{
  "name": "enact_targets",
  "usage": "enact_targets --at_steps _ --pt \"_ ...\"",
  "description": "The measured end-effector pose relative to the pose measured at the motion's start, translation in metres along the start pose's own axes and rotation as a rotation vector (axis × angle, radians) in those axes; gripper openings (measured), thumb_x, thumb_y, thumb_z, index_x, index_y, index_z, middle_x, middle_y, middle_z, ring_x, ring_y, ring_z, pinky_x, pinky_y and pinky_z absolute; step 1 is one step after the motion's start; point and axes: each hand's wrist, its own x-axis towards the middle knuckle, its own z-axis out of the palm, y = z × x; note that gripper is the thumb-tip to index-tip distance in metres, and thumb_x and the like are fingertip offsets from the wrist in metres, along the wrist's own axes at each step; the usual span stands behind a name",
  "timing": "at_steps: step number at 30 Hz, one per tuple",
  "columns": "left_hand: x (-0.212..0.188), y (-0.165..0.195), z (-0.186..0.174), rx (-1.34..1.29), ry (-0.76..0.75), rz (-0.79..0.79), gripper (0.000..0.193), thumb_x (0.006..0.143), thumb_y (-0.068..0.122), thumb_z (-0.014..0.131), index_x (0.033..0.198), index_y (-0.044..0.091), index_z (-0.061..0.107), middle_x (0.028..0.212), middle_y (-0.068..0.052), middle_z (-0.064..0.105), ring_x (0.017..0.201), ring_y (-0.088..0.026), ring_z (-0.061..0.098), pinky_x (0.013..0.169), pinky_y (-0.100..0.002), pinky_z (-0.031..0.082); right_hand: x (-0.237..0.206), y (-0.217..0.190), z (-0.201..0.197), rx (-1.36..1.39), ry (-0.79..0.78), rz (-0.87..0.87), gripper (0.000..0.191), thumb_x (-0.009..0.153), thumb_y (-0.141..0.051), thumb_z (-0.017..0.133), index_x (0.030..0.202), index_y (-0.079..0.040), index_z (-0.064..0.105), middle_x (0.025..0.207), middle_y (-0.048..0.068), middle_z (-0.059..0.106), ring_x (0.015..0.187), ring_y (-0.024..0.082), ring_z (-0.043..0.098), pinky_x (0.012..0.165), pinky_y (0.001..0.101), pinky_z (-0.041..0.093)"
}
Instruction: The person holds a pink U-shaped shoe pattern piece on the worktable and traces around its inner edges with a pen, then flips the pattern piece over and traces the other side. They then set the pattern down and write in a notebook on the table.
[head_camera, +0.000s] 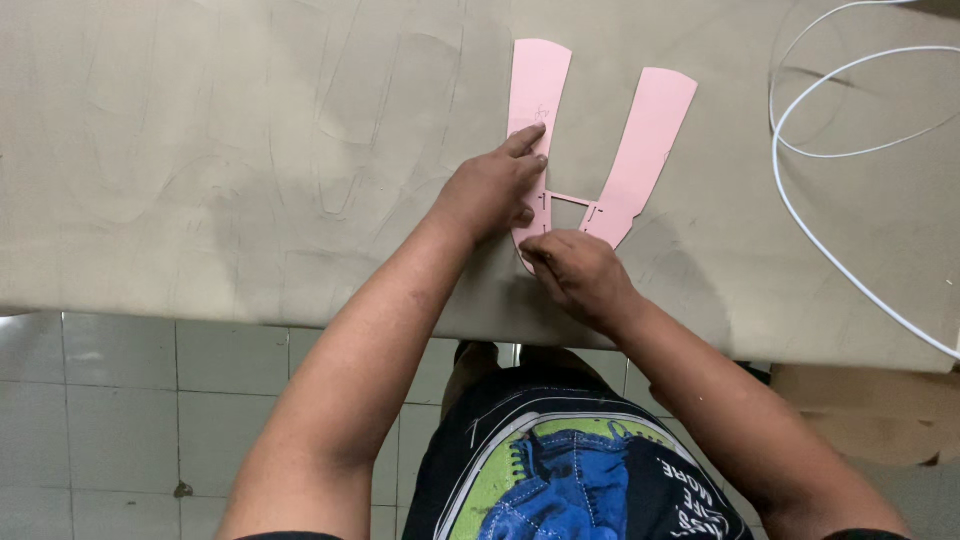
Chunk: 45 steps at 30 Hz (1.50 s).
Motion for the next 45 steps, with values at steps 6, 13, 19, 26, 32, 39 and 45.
enact_targets --at_steps 6,13,19,26,32,39,45 --pt "-0.004 0.002 -0.001 0.049 -0.063 0.016 0.085 0.069 0.017 0.089 0.144 0.009 0.051 0.167 -0.003 0.025 0.142 -0.026 0.044 0.105 -0.040 0.047 -0.012 -0.003 -0.001 -0.053 -0.084 0.019 0.017 0.090 -0.006 0.071 0.107 -0.006 0.068 0.097 0.011 0.072 0.088 0.032 0.071 0.077 0.0424 0.057" --pt "-0.009 0.021 -0.007 0.107 -0.141 0.008 0.108 0.058 0.020 0.094 0.149 0.000 0.039 0.168 -0.016 0.015 0.154 -0.034 0.017 0.118 -0.037 0.034 -0.062 0.014 -0.043 -0.101 -0.062 0.223 0.015 0.091 -0.008 0.071 0.106 -0.004 0.071 0.100 0.013 0.075 0.087 0.030 0.074 0.078 0.0383 0.059" --pt "-0.013 0.032 0.021 0.422 -0.052 0.093 0.052 0.087 0.014 0.069 0.130 -0.009 0.051 0.153 -0.027 0.040 0.142 -0.042 0.040 0.123 -0.050 0.035 -0.038 0.024 -0.084 -0.347 0.191 0.376 0.009 0.103 -0.009 0.071 0.108 -0.003 0.074 0.101 0.014 0.074 0.086 0.029 0.073 0.078 0.0375 0.058" --pt "-0.036 0.089 0.127 0.749 0.086 -0.121 0.058 0.087 0.018 0.054 0.136 -0.013 0.056 0.141 -0.036 0.053 0.121 -0.047 0.056 0.096 -0.052 0.046 0.019 -0.002 -0.052 -0.101 0.009 0.118 0.014 0.093 -0.016 0.073 0.103 -0.007 0.076 0.099 0.009 0.074 0.095 0.027 0.068 0.084 0.0388 0.053" --pt "-0.033 0.080 0.170 0.675 -0.255 0.004 0.045 0.097 0.020 0.054 0.138 0.002 0.061 0.143 -0.021 0.057 0.128 -0.042 0.052 0.097 -0.065 0.042 0.056 0.000 -0.014 -0.162 -0.434 0.117 0.018 0.087 -0.023 0.069 0.099 -0.013 0.080 0.102 0.003 0.077 0.104 0.029 0.062 0.094 0.0439 0.045" --pt "-0.036 0.088 0.145 0.746 -0.165 -0.045 0.048 0.092 0.021 0.053 0.135 -0.001 0.057 0.141 -0.023 0.053 0.124 -0.046 0.051 0.100 -0.072 0.038 0.075 0.009 -0.012 -0.309 -0.402 0.048 0.017 0.085 -0.020 0.070 0.097 -0.015 0.080 0.099 0.002 0.078 0.103 0.025 0.063 0.106 0.0466 0.036" --pt "-0.052 0.086 0.126 0.888 -0.076 -0.039 0.051 0.097 0.018 0.053 0.137 -0.014 0.059 0.143 -0.036 0.055 0.118 -0.051 0.054 0.099 -0.060 0.041 0.086 0.011 -0.013 -0.317 -0.182 0.026 0.014 0.101 -0.021 0.066 0.104 -0.014 0.077 0.105 0.001 0.075 0.101 0.022 0.063 0.106 0.0400 0.041"
